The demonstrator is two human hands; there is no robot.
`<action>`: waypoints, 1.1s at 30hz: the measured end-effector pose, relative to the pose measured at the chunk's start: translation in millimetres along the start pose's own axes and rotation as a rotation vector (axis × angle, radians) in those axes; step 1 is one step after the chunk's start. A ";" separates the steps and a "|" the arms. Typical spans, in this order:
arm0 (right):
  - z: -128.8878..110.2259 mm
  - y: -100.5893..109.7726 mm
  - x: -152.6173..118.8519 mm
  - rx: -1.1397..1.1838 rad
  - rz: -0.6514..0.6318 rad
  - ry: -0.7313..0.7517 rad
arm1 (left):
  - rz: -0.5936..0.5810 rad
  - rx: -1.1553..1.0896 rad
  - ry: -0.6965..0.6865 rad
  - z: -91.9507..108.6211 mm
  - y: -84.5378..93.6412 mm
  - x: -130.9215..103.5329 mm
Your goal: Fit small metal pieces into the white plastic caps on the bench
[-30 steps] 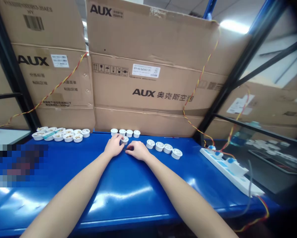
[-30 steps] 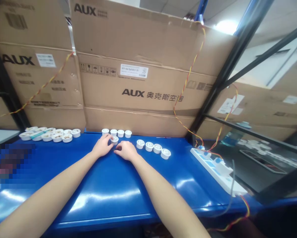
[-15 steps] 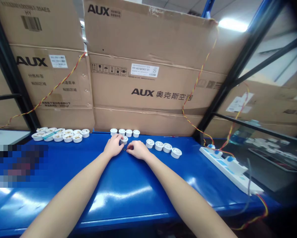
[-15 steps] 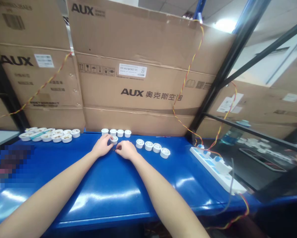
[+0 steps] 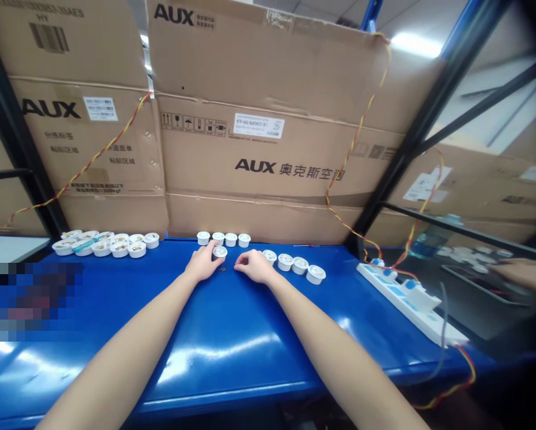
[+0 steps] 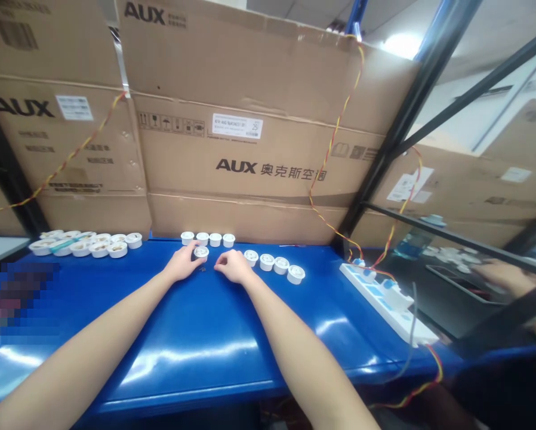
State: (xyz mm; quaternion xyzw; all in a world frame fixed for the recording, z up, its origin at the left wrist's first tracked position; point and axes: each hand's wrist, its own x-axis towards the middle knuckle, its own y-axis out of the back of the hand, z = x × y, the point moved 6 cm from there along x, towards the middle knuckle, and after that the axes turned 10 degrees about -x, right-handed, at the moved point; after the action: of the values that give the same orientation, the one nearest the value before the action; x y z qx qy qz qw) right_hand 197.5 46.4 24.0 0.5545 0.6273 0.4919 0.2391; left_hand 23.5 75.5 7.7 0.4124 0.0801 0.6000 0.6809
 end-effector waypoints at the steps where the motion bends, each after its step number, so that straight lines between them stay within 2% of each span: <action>1: -0.1 2.4 0.1 0.026 0.029 -0.007 | -0.005 -0.016 -0.025 1.0 -0.1 0.2; 6: -8.3 19.7 -0.6 0.210 0.246 0.019 | 0.029 -0.105 -0.268 21.0 4.5 -4.3; 11: -17.9 24.9 -2.3 0.325 0.354 0.053 | 0.035 -0.067 -0.383 38.5 5.1 -10.6; 25: -17.8 18.0 -1.6 0.271 0.324 0.052 | 0.021 -0.007 -0.459 52.3 7.1 -15.2; 33: -13.9 12.8 1.2 0.384 0.225 0.032 | 0.015 0.011 -0.496 54.7 8.4 -17.1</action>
State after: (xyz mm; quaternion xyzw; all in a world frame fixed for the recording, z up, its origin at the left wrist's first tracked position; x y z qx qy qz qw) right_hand 191.4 41.4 41.2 0.6485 0.6473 0.3956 0.0627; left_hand 45.7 34.4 42.1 0.5511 -0.0893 0.4850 0.6731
